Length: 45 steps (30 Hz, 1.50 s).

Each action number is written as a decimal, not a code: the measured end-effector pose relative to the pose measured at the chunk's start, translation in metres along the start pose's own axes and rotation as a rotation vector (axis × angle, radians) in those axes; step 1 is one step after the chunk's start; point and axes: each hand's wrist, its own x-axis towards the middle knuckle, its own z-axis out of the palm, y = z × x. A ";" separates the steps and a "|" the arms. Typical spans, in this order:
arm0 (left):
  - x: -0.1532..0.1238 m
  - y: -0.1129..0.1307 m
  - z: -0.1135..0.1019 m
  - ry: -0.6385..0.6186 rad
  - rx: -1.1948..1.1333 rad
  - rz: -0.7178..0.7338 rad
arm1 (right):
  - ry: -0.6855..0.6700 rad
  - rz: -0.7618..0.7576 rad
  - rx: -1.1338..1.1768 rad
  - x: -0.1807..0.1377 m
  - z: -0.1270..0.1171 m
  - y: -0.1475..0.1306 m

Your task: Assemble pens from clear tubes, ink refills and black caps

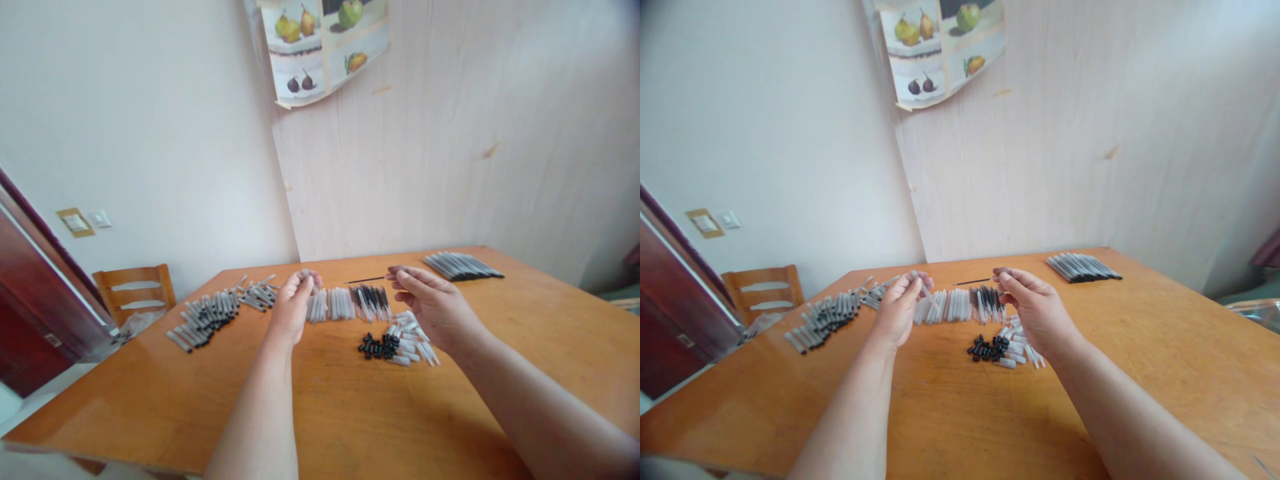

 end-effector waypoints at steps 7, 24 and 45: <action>-0.013 0.005 0.016 -0.305 -0.105 -0.282 | 0.000 0.034 0.183 0.005 -0.006 -0.004; -0.016 0.004 0.019 -0.525 0.174 -0.344 | 0.078 0.011 0.089 0.006 -0.005 -0.002; -0.021 0.004 0.025 -0.669 0.260 -0.388 | 0.087 -0.116 -0.132 0.005 -0.004 0.011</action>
